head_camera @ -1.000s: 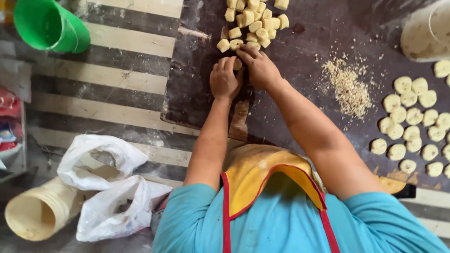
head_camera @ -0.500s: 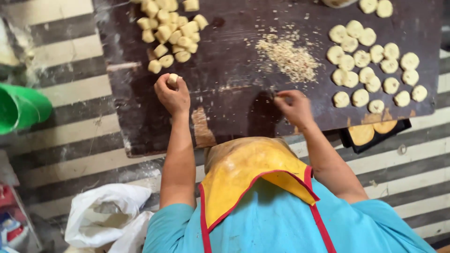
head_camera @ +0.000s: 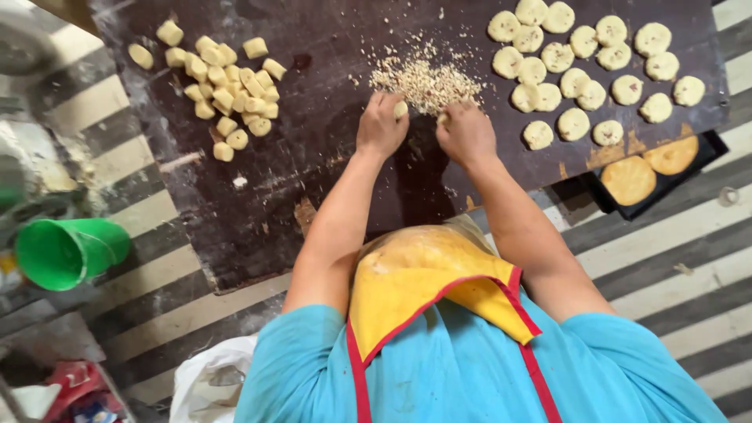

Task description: The recorder is preparing small rounds of dough, pressing them into crushed nuts, and placing them on trays in a bakery setting.

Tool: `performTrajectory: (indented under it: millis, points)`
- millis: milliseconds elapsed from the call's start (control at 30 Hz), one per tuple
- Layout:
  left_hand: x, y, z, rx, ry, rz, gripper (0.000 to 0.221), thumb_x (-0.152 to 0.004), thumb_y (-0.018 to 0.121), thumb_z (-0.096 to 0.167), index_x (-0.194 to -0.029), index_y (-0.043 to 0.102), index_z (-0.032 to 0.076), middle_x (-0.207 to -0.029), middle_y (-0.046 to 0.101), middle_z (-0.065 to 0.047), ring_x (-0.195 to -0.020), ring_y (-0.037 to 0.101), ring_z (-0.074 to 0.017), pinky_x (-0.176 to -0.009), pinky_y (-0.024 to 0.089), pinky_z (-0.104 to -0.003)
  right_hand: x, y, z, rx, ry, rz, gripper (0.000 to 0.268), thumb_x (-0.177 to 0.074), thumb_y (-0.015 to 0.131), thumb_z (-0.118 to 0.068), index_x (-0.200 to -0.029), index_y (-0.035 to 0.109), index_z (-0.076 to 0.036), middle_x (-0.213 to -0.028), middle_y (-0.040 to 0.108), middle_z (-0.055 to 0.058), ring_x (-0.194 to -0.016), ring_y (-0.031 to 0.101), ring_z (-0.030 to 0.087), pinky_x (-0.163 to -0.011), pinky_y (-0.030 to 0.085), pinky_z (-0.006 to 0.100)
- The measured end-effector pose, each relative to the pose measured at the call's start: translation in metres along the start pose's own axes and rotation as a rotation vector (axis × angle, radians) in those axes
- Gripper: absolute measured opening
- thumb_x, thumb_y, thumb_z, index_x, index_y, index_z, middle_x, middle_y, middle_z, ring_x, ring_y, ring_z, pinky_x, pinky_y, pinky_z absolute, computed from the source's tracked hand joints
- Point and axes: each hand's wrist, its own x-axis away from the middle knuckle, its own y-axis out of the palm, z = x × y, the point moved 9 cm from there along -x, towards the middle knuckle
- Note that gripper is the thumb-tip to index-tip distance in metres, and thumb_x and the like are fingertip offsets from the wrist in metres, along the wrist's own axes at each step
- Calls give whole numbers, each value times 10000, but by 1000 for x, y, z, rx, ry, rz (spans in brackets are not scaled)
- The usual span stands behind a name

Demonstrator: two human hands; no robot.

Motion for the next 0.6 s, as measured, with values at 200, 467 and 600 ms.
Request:
performTrajectory:
  millis: [200, 467, 600]
  points:
    - [76, -42, 6, 120, -42, -154, 346, -851, 787, 187, -1170, 695, 90, -1117, 680, -112, -1011, 698, -346, -870, 585, -419, 67, -11, 8, -145, 57, -236, 262, -875, 718, -249, -1084, 730, -90, -1085, 689, 174, -941, 677, 391, -833, 548, 486]
    - [56, -27, 6, -123, -209, -235, 595, -874, 749, 446, -1320, 612, 78, -1308, 561, -185, -1224, 538, -383, -1003, 471, -519, 39, -21, -20, -5, -123, -248, 563, -838, 778, -466, -1255, 663, -106, -1321, 587, 160, -1265, 469, 389, -1046, 374, 519]
    - [50, 3, -14, -457, -245, -151, 770, -966, 592, 552, -1561, 382, 112, -1584, 325, -174, -1439, 243, -415, -1104, 245, -618, 37, 15, -2, 307, -121, -17, 719, -1073, 617, -535, -1568, 438, -44, -1573, 393, 221, -1437, 304, 407, -1141, 228, 573]
